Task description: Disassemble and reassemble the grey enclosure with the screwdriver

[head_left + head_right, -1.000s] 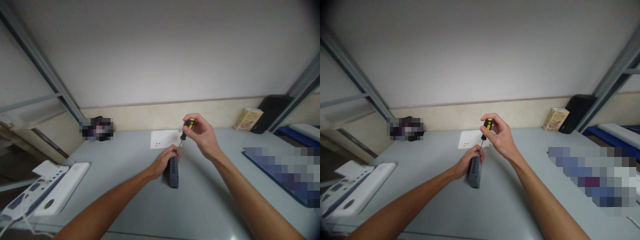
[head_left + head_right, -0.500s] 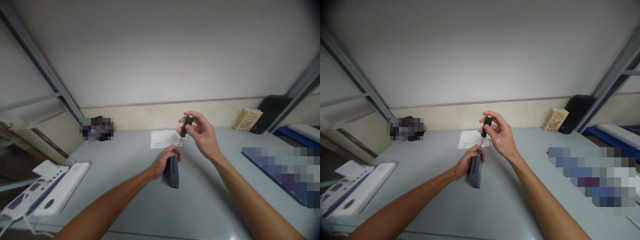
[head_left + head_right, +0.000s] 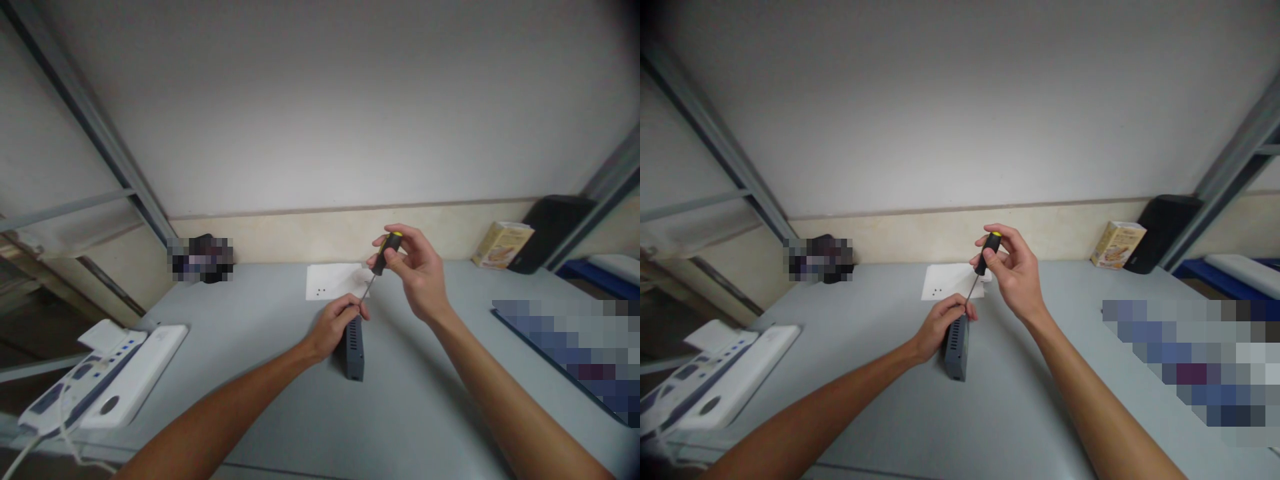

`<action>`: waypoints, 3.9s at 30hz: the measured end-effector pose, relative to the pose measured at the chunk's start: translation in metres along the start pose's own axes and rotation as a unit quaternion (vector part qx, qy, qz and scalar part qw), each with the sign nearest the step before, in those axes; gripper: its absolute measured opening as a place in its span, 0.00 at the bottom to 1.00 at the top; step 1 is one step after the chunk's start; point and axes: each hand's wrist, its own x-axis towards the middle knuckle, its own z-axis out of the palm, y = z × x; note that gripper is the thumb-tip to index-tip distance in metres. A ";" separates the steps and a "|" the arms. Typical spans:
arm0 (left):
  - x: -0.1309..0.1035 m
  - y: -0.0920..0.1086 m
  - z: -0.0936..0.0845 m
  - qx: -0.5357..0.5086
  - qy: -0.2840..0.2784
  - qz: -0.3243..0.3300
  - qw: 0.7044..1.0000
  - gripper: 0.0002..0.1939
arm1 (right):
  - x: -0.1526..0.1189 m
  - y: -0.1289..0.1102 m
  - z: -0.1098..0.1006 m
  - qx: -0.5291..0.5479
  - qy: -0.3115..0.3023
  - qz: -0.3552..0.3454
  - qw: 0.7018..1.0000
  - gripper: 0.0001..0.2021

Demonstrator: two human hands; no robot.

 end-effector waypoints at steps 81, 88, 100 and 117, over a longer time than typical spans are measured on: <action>0.020 0.010 -0.061 0.496 0.213 0.089 0.837 0.11 | 0.004 0.018 -0.022 0.002 0.004 0.114 0.994 0.13; -0.004 0.055 -0.034 0.290 -0.155 0.120 0.937 0.28 | -0.001 0.016 -0.014 -0.063 -0.076 0.222 0.970 0.11; -0.008 0.059 -0.039 0.282 -0.293 0.003 0.914 0.59 | 0.000 0.028 -0.022 -0.127 -0.054 0.207 0.969 0.14; -0.016 0.037 -0.005 0.478 -0.066 0.054 0.874 0.33 | -0.004 0.031 -0.024 -0.164 -0.169 0.239 0.942 0.17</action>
